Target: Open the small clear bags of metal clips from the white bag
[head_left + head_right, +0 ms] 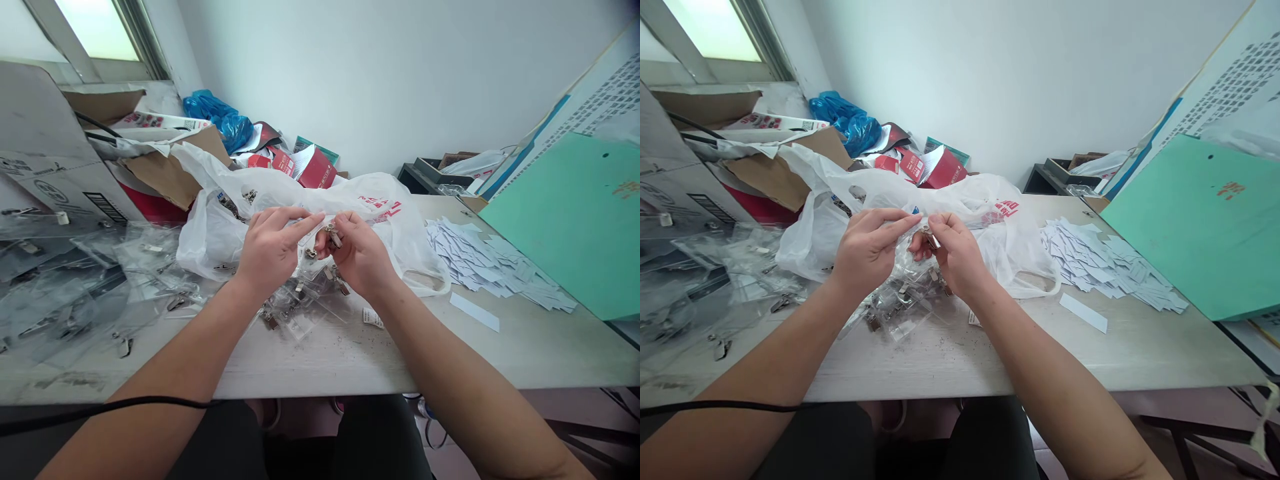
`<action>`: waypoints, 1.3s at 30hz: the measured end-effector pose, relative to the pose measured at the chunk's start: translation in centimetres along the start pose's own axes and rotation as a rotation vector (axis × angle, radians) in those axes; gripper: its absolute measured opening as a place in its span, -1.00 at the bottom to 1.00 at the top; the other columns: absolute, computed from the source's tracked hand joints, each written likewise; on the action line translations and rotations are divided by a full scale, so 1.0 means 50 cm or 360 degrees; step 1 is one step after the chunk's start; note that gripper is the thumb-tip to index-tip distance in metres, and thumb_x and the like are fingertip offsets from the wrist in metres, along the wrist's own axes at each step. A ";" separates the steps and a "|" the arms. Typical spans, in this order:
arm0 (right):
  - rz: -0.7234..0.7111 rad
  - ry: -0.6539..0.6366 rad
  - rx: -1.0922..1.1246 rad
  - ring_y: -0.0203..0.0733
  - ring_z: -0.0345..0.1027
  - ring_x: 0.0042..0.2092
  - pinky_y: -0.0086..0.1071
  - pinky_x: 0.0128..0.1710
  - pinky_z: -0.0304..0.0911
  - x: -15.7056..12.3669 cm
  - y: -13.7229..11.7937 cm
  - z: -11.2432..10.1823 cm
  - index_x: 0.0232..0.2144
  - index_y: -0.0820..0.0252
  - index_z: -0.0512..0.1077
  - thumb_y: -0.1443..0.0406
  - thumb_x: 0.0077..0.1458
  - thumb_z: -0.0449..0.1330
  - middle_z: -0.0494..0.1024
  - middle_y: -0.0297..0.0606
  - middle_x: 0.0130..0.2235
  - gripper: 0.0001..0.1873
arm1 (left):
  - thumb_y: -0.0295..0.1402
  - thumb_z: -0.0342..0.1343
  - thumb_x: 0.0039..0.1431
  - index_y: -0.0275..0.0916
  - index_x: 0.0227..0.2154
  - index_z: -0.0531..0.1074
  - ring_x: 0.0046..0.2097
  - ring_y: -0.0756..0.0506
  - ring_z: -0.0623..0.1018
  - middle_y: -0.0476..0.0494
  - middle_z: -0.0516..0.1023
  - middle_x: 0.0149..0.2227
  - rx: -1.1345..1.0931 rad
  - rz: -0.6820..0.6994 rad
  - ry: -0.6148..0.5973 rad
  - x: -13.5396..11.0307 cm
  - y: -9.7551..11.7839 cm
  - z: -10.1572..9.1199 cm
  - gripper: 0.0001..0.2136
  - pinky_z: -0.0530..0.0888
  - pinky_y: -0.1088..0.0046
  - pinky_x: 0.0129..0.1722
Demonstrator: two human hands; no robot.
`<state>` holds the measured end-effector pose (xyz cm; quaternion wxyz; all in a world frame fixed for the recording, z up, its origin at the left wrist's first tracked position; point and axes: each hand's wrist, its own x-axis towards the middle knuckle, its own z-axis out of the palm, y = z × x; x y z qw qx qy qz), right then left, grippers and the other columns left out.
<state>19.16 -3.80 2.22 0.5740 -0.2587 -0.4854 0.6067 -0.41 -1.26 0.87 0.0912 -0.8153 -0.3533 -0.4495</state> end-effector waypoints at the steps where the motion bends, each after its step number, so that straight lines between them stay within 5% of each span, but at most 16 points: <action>1: 0.0010 -0.0002 0.0012 -0.18 0.41 -0.33 -0.25 -0.22 0.29 0.000 0.000 0.000 -0.31 0.01 0.27 -0.03 0.26 0.43 0.59 -0.37 -0.39 -0.54 | -0.57 -0.04 0.46 0.06 0.24 0.68 0.09 -0.18 0.66 -0.14 0.75 0.09 0.0003 -0.0001 0.0005 0.000 0.000 0.000 -0.45 0.50 0.12 0.18; 6: 0.0026 0.0004 0.0007 -0.19 0.42 -0.33 -0.27 -0.24 0.26 -0.002 0.002 0.000 -0.30 0.00 0.20 0.18 0.15 0.46 0.60 -0.41 -0.40 -0.55 | -0.61 -0.04 0.44 0.05 0.23 0.68 0.06 -0.17 0.66 -0.13 0.76 0.08 0.0033 0.0047 0.0064 -0.001 -0.001 0.001 -0.44 0.51 0.14 0.16; 23: -0.0102 0.0158 -0.0149 -0.19 0.37 -0.39 -0.24 -0.24 0.27 -0.001 0.012 0.013 -0.32 -0.01 0.19 0.25 0.13 0.35 0.45 -0.49 -0.50 -0.66 | -0.58 -0.01 0.46 0.04 0.20 0.70 0.08 -0.19 0.66 -0.16 0.75 0.10 -0.0010 0.0061 0.0043 -0.001 -0.001 0.005 -0.49 0.55 0.12 0.15; 29: -0.0657 0.0521 -0.0974 -0.15 0.40 -0.24 -0.20 -0.18 0.32 -0.002 -0.018 -0.031 -0.29 -0.02 0.41 0.14 0.30 0.41 0.49 -0.36 -0.32 -0.76 | -0.60 -0.04 0.42 -0.03 0.26 0.66 0.16 -0.21 0.66 -0.17 0.73 0.17 -0.0006 -0.0166 -0.0078 -0.006 -0.014 0.024 -0.45 0.55 0.09 0.21; 31: -0.0783 0.0654 -0.0994 -0.15 0.41 -0.25 -0.18 -0.18 0.35 0.008 -0.033 -0.062 -0.37 0.00 0.43 0.14 0.33 0.37 0.50 -0.33 -0.31 -0.74 | -0.59 -0.05 0.41 -0.06 0.21 0.69 0.17 -0.23 0.66 -0.18 0.73 0.18 -0.0020 -0.0270 -0.0175 -0.009 -0.018 0.031 -0.46 0.57 0.07 0.22; 34: -0.0634 0.0631 -0.0813 -0.21 0.40 -0.39 -0.20 -0.31 0.31 0.030 -0.041 -0.102 -0.39 0.03 0.41 0.11 0.31 0.39 0.57 -0.32 -0.34 -0.70 | -0.51 -0.06 0.45 -0.11 0.11 0.74 0.17 -0.25 0.67 -0.20 0.74 0.14 -0.0112 -0.0393 -0.0228 -0.009 -0.021 0.033 -0.53 0.59 0.03 0.24; 39: -0.0416 0.0420 -0.0602 -0.24 0.44 -0.44 -0.24 -0.39 0.30 0.043 -0.021 -0.096 -0.31 0.02 0.39 0.08 0.19 0.49 0.63 -0.35 -0.33 -0.65 | -0.16 0.10 0.55 -0.12 0.38 0.53 0.33 -0.28 0.60 -0.28 0.64 0.31 -0.0556 -0.0422 -0.0208 0.001 -0.008 0.023 -0.54 0.55 0.03 0.35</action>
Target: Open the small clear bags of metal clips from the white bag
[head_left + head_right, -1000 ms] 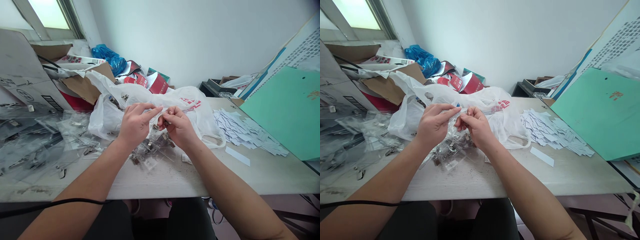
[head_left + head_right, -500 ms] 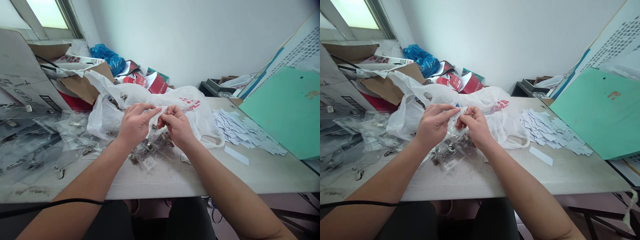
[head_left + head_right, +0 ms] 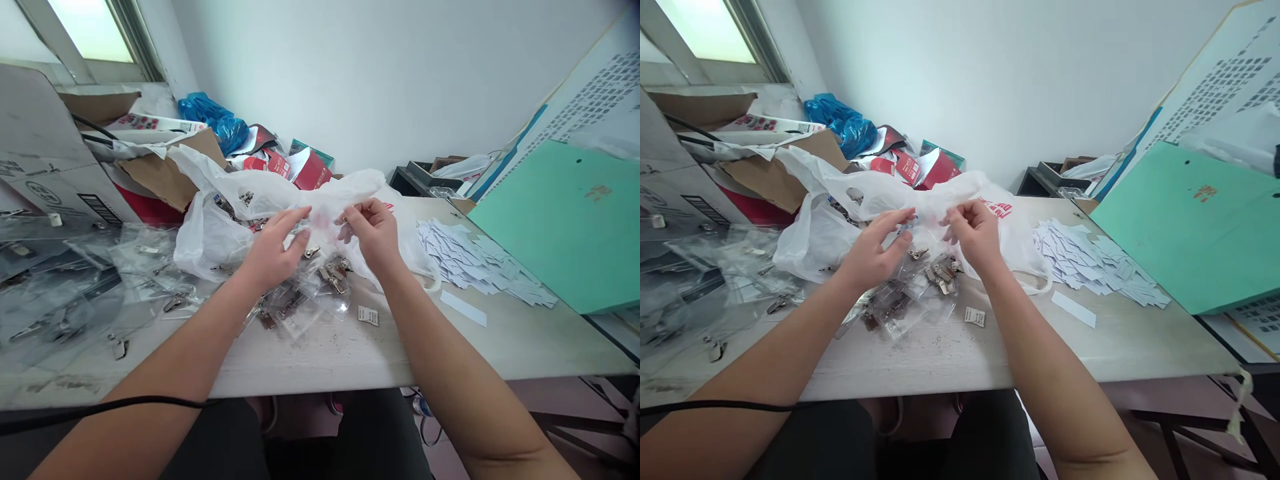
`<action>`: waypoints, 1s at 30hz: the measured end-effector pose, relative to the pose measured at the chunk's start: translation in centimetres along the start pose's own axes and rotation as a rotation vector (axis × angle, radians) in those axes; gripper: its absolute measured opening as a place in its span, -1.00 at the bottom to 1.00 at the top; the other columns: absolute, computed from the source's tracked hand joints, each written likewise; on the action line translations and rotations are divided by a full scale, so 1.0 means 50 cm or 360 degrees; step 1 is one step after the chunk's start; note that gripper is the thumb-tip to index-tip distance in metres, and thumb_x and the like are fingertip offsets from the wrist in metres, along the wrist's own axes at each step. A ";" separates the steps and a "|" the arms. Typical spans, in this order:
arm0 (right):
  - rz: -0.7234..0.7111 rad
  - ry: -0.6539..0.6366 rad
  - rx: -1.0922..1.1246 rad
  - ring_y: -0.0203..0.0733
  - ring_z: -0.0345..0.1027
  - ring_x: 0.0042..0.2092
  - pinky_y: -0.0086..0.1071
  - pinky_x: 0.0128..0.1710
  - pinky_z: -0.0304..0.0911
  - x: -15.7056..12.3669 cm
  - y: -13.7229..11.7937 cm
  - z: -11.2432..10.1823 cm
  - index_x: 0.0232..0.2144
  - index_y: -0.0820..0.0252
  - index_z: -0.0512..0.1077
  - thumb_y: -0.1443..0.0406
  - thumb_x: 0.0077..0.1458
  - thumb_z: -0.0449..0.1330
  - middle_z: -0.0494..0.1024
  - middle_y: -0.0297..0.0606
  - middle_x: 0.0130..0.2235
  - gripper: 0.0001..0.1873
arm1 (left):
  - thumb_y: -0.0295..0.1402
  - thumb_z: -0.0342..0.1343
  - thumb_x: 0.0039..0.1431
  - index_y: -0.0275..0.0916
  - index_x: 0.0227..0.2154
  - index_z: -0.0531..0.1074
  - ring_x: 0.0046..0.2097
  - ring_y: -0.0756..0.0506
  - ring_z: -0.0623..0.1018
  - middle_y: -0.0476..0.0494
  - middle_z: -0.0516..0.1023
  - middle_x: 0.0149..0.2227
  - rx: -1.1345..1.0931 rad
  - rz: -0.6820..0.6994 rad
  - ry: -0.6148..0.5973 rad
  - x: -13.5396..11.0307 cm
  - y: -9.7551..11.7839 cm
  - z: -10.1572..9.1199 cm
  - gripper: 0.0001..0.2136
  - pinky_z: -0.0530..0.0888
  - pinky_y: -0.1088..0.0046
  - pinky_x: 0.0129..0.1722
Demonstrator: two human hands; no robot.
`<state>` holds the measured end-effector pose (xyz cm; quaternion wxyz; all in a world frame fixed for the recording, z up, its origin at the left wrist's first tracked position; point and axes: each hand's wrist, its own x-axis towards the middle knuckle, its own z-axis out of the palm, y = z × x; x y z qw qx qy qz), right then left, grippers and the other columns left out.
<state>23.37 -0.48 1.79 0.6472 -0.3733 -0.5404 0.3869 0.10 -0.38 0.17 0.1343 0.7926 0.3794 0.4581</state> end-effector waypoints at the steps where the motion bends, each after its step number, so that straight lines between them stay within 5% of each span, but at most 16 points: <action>1: 0.0011 -0.0055 0.0070 -0.24 0.45 -0.42 -0.24 -0.37 0.32 -0.006 -0.002 0.008 -0.27 0.00 0.39 0.08 0.16 0.51 0.64 -0.37 -0.31 -0.63 | -0.06 0.19 0.51 -0.12 0.42 0.48 0.35 -0.30 0.59 -0.31 0.61 0.36 -0.0090 -0.0001 -0.0063 0.000 0.004 0.001 -0.47 0.55 0.02 0.36; 4: 0.0041 -0.0274 0.0192 -0.23 0.46 -0.37 -0.24 -0.33 0.35 -0.027 -0.018 0.027 -0.20 -0.03 0.42 0.06 0.16 0.54 0.65 -0.38 -0.26 -0.60 | 0.10 0.38 0.33 -0.12 0.42 0.45 0.30 -0.32 0.63 -0.35 0.61 0.34 -0.0347 -0.0133 -0.0124 -0.002 0.008 0.010 -0.29 0.60 0.05 0.29; 8: -0.0050 -0.0425 0.0022 -0.16 0.54 -0.16 -0.17 -0.11 0.45 -0.040 -0.029 0.031 -0.20 -0.01 0.55 0.11 0.26 0.46 0.72 -0.29 -0.09 -0.80 | -0.08 0.44 0.28 -0.14 0.14 0.58 0.09 -0.24 0.70 -0.27 0.72 0.10 -0.0646 -0.0349 -0.0010 0.000 -0.002 0.014 -0.55 0.67 0.12 0.11; 11: -0.0187 -0.0255 -0.0194 -0.12 0.55 -0.09 -0.13 -0.02 0.44 -0.029 -0.022 0.013 -0.21 -0.01 0.63 0.26 0.26 0.37 0.73 -0.29 0.06 -0.95 | -0.20 0.39 0.31 -0.13 0.09 0.56 -0.01 -0.17 0.71 -0.22 0.69 0.06 -0.0727 -0.0359 0.0054 0.006 -0.016 0.004 -0.65 0.70 0.22 -0.02; 15: -0.0062 0.0036 -0.0866 -0.06 0.48 -0.27 -0.08 -0.10 0.40 0.016 0.003 -0.041 -0.51 0.07 0.58 0.40 0.11 0.20 0.68 -0.25 -0.34 -0.78 | -0.25 0.36 0.31 -0.05 0.29 0.47 -0.24 -0.03 0.64 -0.24 0.59 0.18 -0.0525 -0.0401 0.0009 0.009 -0.032 -0.015 -0.49 0.67 0.34 -0.23; 17: 0.0063 0.0127 -0.1334 0.07 0.54 -0.16 -0.02 0.01 0.41 0.042 0.023 -0.068 -0.43 0.11 0.63 0.39 0.11 0.20 0.74 -0.13 -0.23 -0.80 | -0.20 0.38 0.29 -0.05 0.37 0.44 -0.21 -0.05 0.64 -0.29 0.52 0.29 -0.0268 -0.0433 -0.0088 0.008 -0.032 -0.021 -0.40 0.70 0.24 -0.13; 19: 0.0062 0.0181 -0.1680 0.21 0.56 0.10 0.04 0.20 0.38 0.064 0.046 -0.087 -0.09 0.19 0.70 0.36 0.19 0.20 0.75 0.04 0.07 -0.68 | -0.13 0.36 0.30 -0.08 0.39 0.47 0.05 -0.22 0.67 -0.35 0.45 0.40 0.0041 -0.0417 -0.0193 0.005 -0.025 -0.021 -0.38 0.67 0.01 0.16; 23: 0.0159 -0.0197 -0.2028 0.18 0.45 0.35 -0.04 0.36 0.29 0.082 0.085 -0.095 0.28 0.15 0.59 0.15 0.37 0.19 0.63 0.02 0.33 -0.48 | -0.08 0.21 0.45 -0.05 0.40 0.53 0.56 -0.48 0.28 -0.25 0.29 0.59 0.0443 -0.0303 -0.0296 0.002 -0.006 -0.008 -0.47 0.23 -0.28 0.57; 26: 0.0244 -0.0317 -0.2095 0.18 0.49 0.33 -0.04 0.37 0.27 0.083 0.100 -0.094 0.19 0.08 0.67 0.07 0.41 0.17 0.68 -0.04 0.28 -0.53 | -0.06 0.15 0.50 -0.06 0.34 0.59 0.54 -0.44 0.32 -0.22 0.37 0.56 0.0430 -0.0234 -0.0170 0.006 -0.007 -0.006 -0.53 0.21 -0.23 0.59; 30: 0.0259 -0.0330 -0.2110 0.21 0.52 0.30 -0.02 0.37 0.28 0.084 0.104 -0.098 0.13 0.08 0.71 0.06 0.42 0.16 0.70 -0.02 0.25 -0.54 | -0.09 0.10 0.51 -0.17 0.11 0.70 0.33 -0.34 0.56 -0.30 0.60 0.31 0.0250 -0.0306 0.0280 0.022 -0.039 -0.040 -0.61 0.49 0.03 0.40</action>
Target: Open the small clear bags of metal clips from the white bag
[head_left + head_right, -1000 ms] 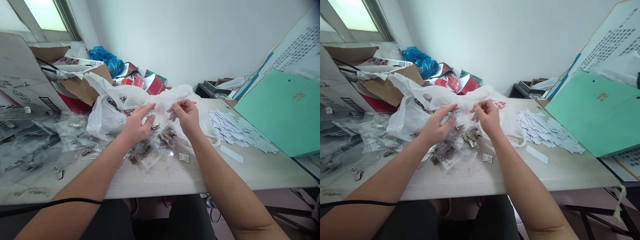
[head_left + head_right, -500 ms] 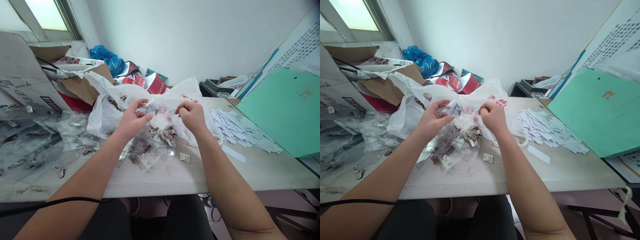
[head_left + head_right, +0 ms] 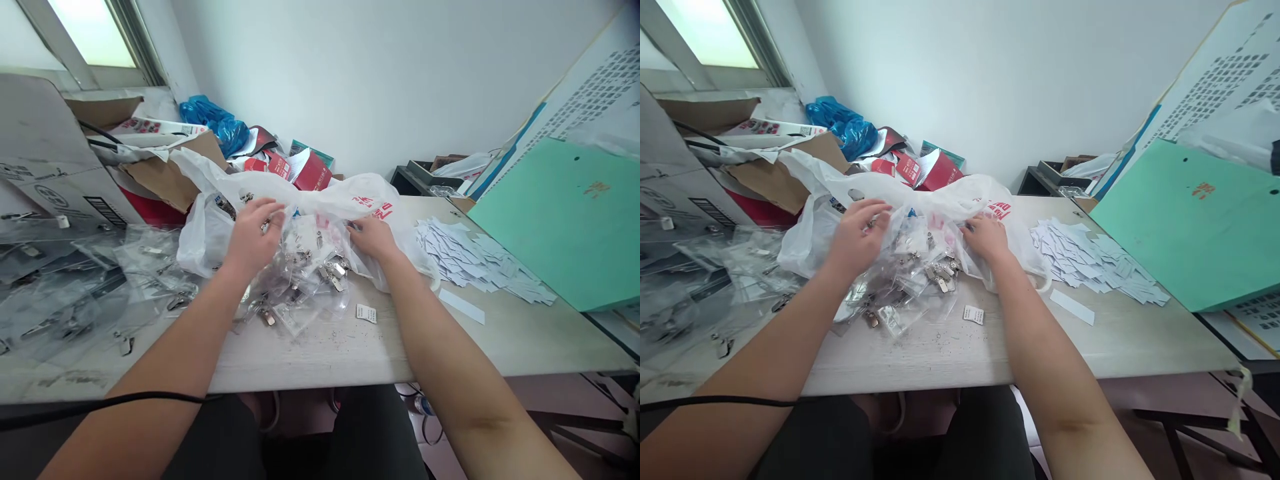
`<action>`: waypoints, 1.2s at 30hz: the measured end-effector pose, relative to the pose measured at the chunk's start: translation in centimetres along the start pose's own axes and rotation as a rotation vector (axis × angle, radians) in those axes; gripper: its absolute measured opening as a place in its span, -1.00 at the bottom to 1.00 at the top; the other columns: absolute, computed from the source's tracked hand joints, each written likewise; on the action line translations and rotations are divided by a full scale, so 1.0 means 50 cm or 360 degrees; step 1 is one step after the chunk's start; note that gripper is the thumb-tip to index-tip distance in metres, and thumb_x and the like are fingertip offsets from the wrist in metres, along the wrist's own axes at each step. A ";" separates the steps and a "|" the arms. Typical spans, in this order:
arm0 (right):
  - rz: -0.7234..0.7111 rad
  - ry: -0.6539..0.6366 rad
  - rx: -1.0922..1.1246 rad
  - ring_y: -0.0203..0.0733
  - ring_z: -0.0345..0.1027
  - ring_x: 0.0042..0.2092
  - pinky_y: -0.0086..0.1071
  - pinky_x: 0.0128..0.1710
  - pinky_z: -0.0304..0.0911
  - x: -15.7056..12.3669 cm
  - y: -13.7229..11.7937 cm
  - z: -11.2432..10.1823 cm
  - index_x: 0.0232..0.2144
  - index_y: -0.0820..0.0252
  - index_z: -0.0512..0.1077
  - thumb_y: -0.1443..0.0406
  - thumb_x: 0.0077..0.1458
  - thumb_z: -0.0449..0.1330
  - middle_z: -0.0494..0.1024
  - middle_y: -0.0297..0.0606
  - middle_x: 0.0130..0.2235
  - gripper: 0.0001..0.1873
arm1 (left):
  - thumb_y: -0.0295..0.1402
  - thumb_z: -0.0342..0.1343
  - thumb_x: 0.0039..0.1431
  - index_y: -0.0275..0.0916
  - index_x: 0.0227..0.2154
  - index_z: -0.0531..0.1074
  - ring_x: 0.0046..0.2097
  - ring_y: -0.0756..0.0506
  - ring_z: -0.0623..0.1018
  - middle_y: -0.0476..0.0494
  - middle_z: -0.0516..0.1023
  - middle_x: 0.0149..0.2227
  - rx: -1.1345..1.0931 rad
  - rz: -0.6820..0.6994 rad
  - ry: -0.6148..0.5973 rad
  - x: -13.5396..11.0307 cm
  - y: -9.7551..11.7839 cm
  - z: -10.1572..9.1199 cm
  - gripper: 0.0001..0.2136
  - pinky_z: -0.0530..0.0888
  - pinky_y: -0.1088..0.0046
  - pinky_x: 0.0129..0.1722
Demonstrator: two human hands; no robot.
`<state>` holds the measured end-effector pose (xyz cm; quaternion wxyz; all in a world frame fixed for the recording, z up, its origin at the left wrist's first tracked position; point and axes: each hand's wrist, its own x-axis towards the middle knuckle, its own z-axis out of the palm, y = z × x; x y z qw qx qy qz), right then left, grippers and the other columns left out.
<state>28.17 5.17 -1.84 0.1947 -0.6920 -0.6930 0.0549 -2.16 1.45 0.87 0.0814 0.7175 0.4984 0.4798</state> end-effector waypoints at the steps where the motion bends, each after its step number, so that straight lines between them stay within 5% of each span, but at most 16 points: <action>1: -0.0013 -0.0006 0.0005 0.21 0.52 0.31 -0.02 0.37 0.28 0.000 0.001 0.000 0.14 0.06 0.71 0.06 0.38 0.20 0.69 -0.03 0.27 -0.55 | -0.13 0.08 0.50 -0.18 0.05 0.72 0.22 -0.31 0.62 -0.30 0.64 0.24 0.0006 -0.0090 0.0067 0.009 -0.013 -0.011 -0.64 0.57 0.10 0.28; 4: -0.0024 0.0008 0.0047 0.21 0.54 0.29 -0.07 0.34 0.32 -0.001 0.001 0.000 0.10 0.04 0.73 0.11 0.26 0.31 0.71 -0.05 0.24 -0.58 | -0.24 0.19 0.38 -0.15 0.03 0.73 -0.03 -0.31 0.70 -0.28 0.73 0.06 0.0306 -0.0531 -0.0196 0.033 -0.053 -0.042 -0.71 0.61 0.12 0.11; 6: 0.0015 0.0069 0.0094 0.19 0.59 0.22 -0.10 0.26 0.37 -0.001 0.001 0.001 0.04 0.06 0.74 0.15 0.32 0.23 0.76 -0.06 0.15 -0.63 | -0.25 0.22 0.34 -0.15 0.06 0.74 0.06 -0.42 0.71 -0.30 0.76 0.05 0.0532 -0.0669 -0.0534 0.042 -0.075 -0.050 -0.67 0.59 0.07 0.12; 9: 0.0140 0.0268 0.0219 0.13 0.64 0.13 -0.12 0.16 0.43 0.000 0.002 -0.003 0.03 0.14 0.72 0.18 0.43 0.07 0.78 -0.03 0.05 -0.56 | -0.18 0.21 0.34 -0.14 0.20 0.71 0.33 -0.53 0.60 -0.32 0.64 0.35 0.0749 -0.0553 -0.0795 0.048 -0.093 -0.043 -0.56 0.51 0.00 0.29; 13: 0.0406 0.0938 0.1169 -0.08 0.67 -0.07 -0.23 0.03 0.49 -0.003 0.002 -0.026 -0.08 0.21 0.64 0.20 0.36 0.15 0.78 -0.11 -0.09 -0.69 | -0.05 0.24 0.30 -0.11 0.25 0.70 0.37 -0.64 0.56 -0.39 0.64 0.34 0.0879 -0.0578 -0.0816 0.052 -0.099 -0.028 -0.47 0.47 -0.13 0.32; 16: 0.0563 0.1203 0.1903 -0.27 0.59 -0.34 -0.39 -0.28 0.42 -0.015 -0.009 -0.058 -0.15 0.18 0.54 0.24 0.32 0.19 0.73 -0.27 -0.21 -0.83 | -0.08 0.24 0.29 -0.13 0.17 0.75 0.29 -0.66 0.61 -0.44 0.72 0.22 0.0872 -0.0606 -0.0775 0.056 -0.106 -0.021 -0.52 0.47 -0.18 0.28; 20: 0.0527 0.1474 0.2189 -0.34 0.53 -0.39 -0.46 -0.44 0.26 -0.041 -0.026 -0.112 -0.17 0.14 0.48 0.26 0.36 0.17 0.68 -0.33 -0.24 -0.89 | -0.25 0.30 0.20 -0.15 0.03 0.79 0.20 -0.60 0.65 -0.43 0.77 0.11 0.0801 -0.0609 -0.0637 0.054 -0.115 -0.013 -0.63 0.47 -0.15 0.26; 24: 0.0195 0.1952 0.1877 -0.23 0.59 -0.25 -0.32 -0.28 0.45 -0.070 -0.037 -0.157 -0.16 0.04 0.45 0.22 0.46 0.11 0.66 -0.29 -0.17 -0.88 | -0.35 0.21 0.29 -0.16 0.00 0.77 0.08 -0.43 0.70 -0.34 0.78 0.07 0.0701 -0.0620 -0.0494 0.050 -0.119 -0.008 -0.69 0.57 0.05 0.12; 28: -0.0318 0.2167 0.1442 -0.13 0.65 -0.09 -0.09 0.01 0.58 -0.105 -0.073 -0.161 -0.10 -0.04 0.47 0.24 0.50 0.09 0.64 -0.26 -0.14 -0.86 | -0.40 0.25 0.27 -0.19 -0.07 0.73 -0.06 -0.23 0.69 -0.25 0.73 0.02 0.0132 -0.0524 0.0150 0.057 -0.119 -0.010 -0.77 0.62 0.21 0.04; 30: -0.0550 0.2098 0.1336 -0.13 0.66 -0.12 -0.04 0.04 0.59 -0.126 -0.102 -0.143 -0.06 -0.05 0.51 0.21 0.53 0.11 0.65 -0.29 -0.14 -0.84 | -0.42 0.32 0.21 -0.20 -0.13 0.70 -0.13 -0.14 0.67 -0.17 0.71 -0.12 -0.0355 -0.0412 0.0515 0.062 -0.110 -0.011 -0.82 0.63 0.29 -0.01; 32: -0.0891 0.1869 0.1250 -0.11 0.66 -0.11 -0.06 -0.02 0.59 -0.148 -0.133 -0.119 -0.01 -0.05 0.54 0.27 0.52 0.15 0.68 -0.30 -0.15 -0.83 | -0.39 0.40 0.17 -0.20 -0.16 0.65 -0.21 -0.07 0.63 -0.09 0.65 -0.24 -0.0768 -0.0322 0.0682 0.060 -0.086 -0.011 -0.82 0.63 0.37 -0.13; 36: -0.1577 0.1238 0.0980 -0.14 0.69 -0.08 -0.20 -0.06 0.59 -0.180 -0.182 -0.071 0.03 0.01 0.59 0.44 0.44 0.20 0.77 -0.26 -0.10 -0.72 | -0.25 0.60 0.06 -0.19 -0.22 0.59 -0.34 -0.02 0.61 -0.03 0.60 -0.28 -0.1355 -0.0345 0.0510 0.030 0.004 -0.009 -0.67 0.59 0.42 -0.34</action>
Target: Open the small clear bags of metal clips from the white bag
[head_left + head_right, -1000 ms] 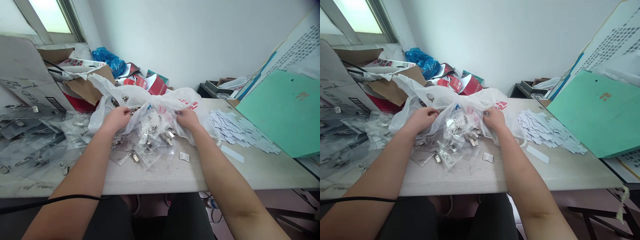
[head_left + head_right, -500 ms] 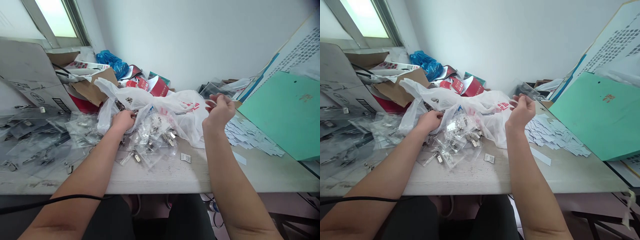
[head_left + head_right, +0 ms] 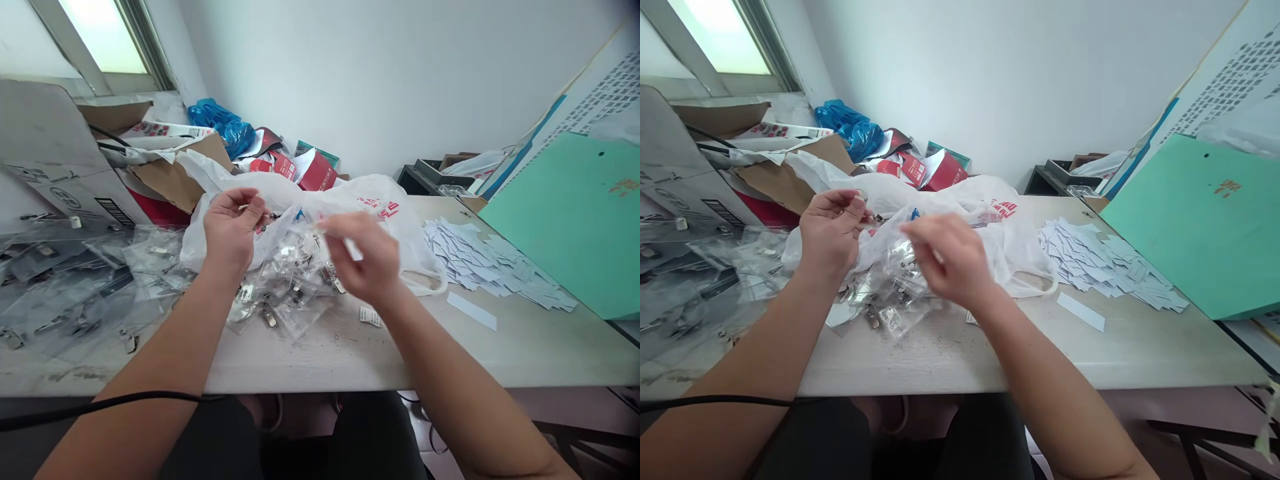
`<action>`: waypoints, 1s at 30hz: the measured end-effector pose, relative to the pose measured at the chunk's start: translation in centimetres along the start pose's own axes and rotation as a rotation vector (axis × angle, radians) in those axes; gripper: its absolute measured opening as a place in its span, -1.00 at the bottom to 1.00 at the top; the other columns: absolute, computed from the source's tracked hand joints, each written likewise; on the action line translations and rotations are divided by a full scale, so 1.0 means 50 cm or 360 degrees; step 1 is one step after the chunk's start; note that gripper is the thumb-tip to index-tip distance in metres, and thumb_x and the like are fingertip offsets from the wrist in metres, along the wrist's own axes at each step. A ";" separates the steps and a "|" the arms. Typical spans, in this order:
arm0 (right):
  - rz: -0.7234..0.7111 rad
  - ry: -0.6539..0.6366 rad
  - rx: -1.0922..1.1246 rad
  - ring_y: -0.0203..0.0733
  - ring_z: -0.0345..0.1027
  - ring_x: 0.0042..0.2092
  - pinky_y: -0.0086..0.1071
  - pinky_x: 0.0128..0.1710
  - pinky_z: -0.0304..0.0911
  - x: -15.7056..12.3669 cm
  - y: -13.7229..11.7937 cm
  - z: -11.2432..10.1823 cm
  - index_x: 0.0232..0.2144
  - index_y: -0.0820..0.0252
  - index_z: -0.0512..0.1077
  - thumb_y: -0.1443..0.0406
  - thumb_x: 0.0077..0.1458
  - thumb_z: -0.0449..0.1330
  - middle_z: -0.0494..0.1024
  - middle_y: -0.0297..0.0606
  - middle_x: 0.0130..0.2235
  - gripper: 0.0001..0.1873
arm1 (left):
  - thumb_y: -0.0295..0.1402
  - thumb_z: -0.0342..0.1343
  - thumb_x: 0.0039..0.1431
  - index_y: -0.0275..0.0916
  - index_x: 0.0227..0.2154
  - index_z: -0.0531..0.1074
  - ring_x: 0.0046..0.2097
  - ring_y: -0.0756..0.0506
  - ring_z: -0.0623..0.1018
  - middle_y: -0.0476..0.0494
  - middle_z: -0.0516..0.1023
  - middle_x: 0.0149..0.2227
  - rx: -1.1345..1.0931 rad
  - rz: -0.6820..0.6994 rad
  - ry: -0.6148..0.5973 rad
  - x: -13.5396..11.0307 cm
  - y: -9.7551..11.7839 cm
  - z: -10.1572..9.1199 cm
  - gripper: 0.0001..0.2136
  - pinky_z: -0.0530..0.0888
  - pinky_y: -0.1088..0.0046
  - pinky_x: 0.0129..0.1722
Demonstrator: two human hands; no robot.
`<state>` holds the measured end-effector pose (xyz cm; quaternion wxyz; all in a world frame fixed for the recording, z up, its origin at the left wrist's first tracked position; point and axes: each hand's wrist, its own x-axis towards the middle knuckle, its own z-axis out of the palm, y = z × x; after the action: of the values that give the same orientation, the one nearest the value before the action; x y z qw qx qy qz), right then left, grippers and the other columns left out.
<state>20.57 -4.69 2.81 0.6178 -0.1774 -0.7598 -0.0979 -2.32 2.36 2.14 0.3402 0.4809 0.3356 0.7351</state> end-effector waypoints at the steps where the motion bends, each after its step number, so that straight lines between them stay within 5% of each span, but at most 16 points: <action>1: -0.0041 -0.0129 -0.0024 -0.14 0.69 -0.07 -0.21 -0.04 0.58 -0.006 -0.006 0.011 0.02 0.01 0.60 0.45 0.43 0.20 0.78 -0.25 -0.08 -0.72 | -0.23 0.63 0.04 -0.18 -0.23 0.59 -0.35 -0.02 0.62 -0.02 0.60 -0.29 -0.0077 -0.0104 -0.0073 -0.017 0.015 0.013 -0.65 0.60 0.41 -0.34; 4: 0.0008 -0.0313 -0.0276 -0.14 0.68 -0.07 -0.20 -0.01 0.55 -0.026 -0.010 0.033 0.01 -0.05 0.65 0.40 0.47 0.20 0.79 -0.28 -0.06 -0.72 | -0.25 0.64 0.05 -0.15 -0.22 0.61 -0.30 -0.05 0.67 0.03 0.59 -0.33 -0.0326 -0.0462 -0.0211 -0.053 0.051 0.040 -0.66 0.65 0.37 -0.28; 8: 0.0168 -0.0173 -0.0400 -0.06 0.63 -0.11 -0.11 -0.04 0.50 -0.044 0.016 0.041 0.07 -0.09 0.69 0.34 0.49 0.21 0.77 -0.25 -0.08 -0.71 | -0.34 0.54 0.17 -0.12 -0.23 0.59 -0.24 -0.08 0.72 0.03 0.63 -0.34 -0.0391 -0.0665 -0.0278 -0.060 0.066 0.047 -0.78 0.68 0.33 -0.12; 13: 0.0357 -0.0092 -0.0382 -0.07 0.53 -0.16 -0.07 -0.05 0.49 -0.047 0.045 0.040 0.04 -0.19 0.71 0.30 0.47 0.25 0.69 -0.25 -0.15 -0.71 | -0.45 0.49 0.16 -0.15 -0.23 0.62 -0.15 -0.08 0.74 0.01 0.65 -0.33 -0.0433 -0.0697 -0.0382 -0.063 0.060 0.051 -0.81 0.67 0.32 0.03; 18: 0.0297 -0.0050 -0.0226 0.06 0.60 0.12 0.04 0.10 0.58 -0.046 0.041 0.039 -0.04 -0.10 0.67 0.36 0.40 0.26 0.66 -0.13 0.17 -0.75 | -0.42 0.59 0.10 -0.21 -0.24 0.62 -0.26 -0.01 0.70 0.03 0.61 -0.36 -0.0467 -0.0665 -0.0332 -0.067 0.051 0.052 -0.74 0.64 0.43 -0.09; 21: 0.0256 -0.0226 -0.0004 0.04 0.61 0.25 0.01 0.20 0.60 -0.045 0.033 0.036 -0.03 -0.03 0.63 0.40 0.41 0.23 0.66 -0.10 0.27 -0.75 | -0.41 0.64 0.03 -0.24 -0.26 0.62 -0.32 0.01 0.67 0.01 0.63 -0.37 -0.0508 -0.0735 -0.0332 -0.065 0.049 0.050 -0.70 0.63 0.46 -0.16; 24: 0.0349 -0.0393 0.0150 -0.04 0.65 0.26 -0.01 0.31 0.58 -0.044 0.028 0.035 0.03 -0.04 0.61 0.39 0.43 0.20 0.69 -0.15 0.27 -0.72 | -0.42 0.62 0.02 -0.26 -0.28 0.63 -0.32 0.02 0.66 -0.01 0.64 -0.38 -0.0521 -0.0809 -0.0341 -0.064 0.052 0.049 -0.71 0.61 0.49 -0.21; 30: 0.0437 -0.0256 0.0192 -0.10 0.68 0.20 -0.04 0.33 0.55 -0.046 0.031 0.038 0.10 -0.06 0.65 0.35 0.49 0.17 0.75 -0.20 0.16 -0.68 | -0.47 0.62 -0.03 -0.25 -0.28 0.62 -0.29 0.02 0.69 -0.01 0.68 -0.34 -0.0488 -0.0844 -0.0303 -0.067 0.048 0.049 -0.70 0.63 0.48 -0.18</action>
<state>19.83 -2.92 0.06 0.5720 -0.2494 -0.7800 0.0477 0.55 -1.30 3.29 0.6183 0.3865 0.3012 0.6145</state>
